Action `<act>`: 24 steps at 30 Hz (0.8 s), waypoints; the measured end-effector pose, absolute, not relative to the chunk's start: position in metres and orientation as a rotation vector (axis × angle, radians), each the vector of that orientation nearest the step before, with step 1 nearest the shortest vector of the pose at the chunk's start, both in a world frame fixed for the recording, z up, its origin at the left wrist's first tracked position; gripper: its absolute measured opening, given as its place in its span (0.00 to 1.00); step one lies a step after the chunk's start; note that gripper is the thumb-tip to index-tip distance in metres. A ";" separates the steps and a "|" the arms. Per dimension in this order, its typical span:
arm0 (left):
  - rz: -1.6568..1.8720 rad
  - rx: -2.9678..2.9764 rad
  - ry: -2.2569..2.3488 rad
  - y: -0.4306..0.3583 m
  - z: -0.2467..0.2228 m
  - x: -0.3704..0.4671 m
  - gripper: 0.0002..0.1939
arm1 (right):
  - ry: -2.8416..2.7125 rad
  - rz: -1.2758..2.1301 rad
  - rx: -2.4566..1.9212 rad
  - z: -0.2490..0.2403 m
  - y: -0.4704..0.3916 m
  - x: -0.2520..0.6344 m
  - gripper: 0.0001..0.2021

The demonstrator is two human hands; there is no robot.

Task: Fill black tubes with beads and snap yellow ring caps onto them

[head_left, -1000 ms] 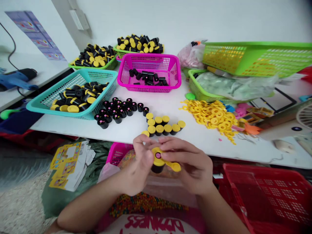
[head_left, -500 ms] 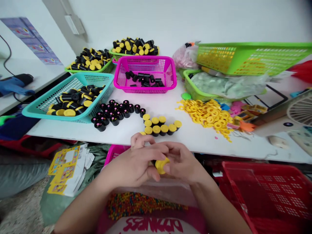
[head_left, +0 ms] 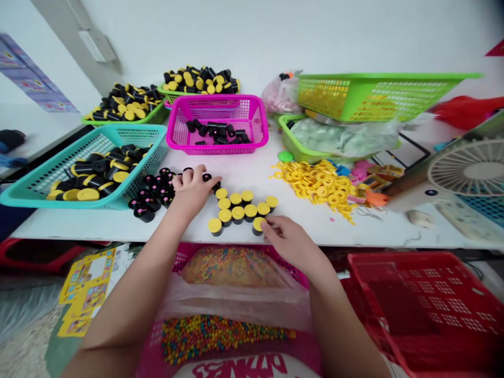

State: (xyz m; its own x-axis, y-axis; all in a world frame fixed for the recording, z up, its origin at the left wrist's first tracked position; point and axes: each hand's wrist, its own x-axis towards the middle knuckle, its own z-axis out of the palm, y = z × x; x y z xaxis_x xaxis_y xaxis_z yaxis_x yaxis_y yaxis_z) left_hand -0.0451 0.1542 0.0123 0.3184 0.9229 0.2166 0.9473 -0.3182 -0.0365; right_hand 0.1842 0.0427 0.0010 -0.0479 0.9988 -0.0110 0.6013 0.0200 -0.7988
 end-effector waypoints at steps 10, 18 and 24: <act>-0.364 -2.353 -1.857 0.137 0.059 -0.061 0.17 | -1.241 -0.179 -2.167 -0.005 0.063 0.263 0.13; -0.830 -2.707 -1.755 0.065 0.086 -0.052 0.14 | -1.053 -0.207 -2.334 -0.034 0.086 0.286 0.16; -0.960 -2.919 -1.836 0.027 0.082 -0.030 0.08 | -1.108 -0.238 -2.168 -0.039 0.095 0.292 0.13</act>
State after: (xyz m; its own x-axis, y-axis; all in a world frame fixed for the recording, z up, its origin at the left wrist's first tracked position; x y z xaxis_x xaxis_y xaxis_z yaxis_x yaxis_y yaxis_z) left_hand -0.0304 0.0269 0.0823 0.3616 0.9108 0.1992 0.6832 -0.4042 0.6081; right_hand 0.2923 0.0947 -0.0386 0.6205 0.6475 0.4423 0.7719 -0.4050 -0.4900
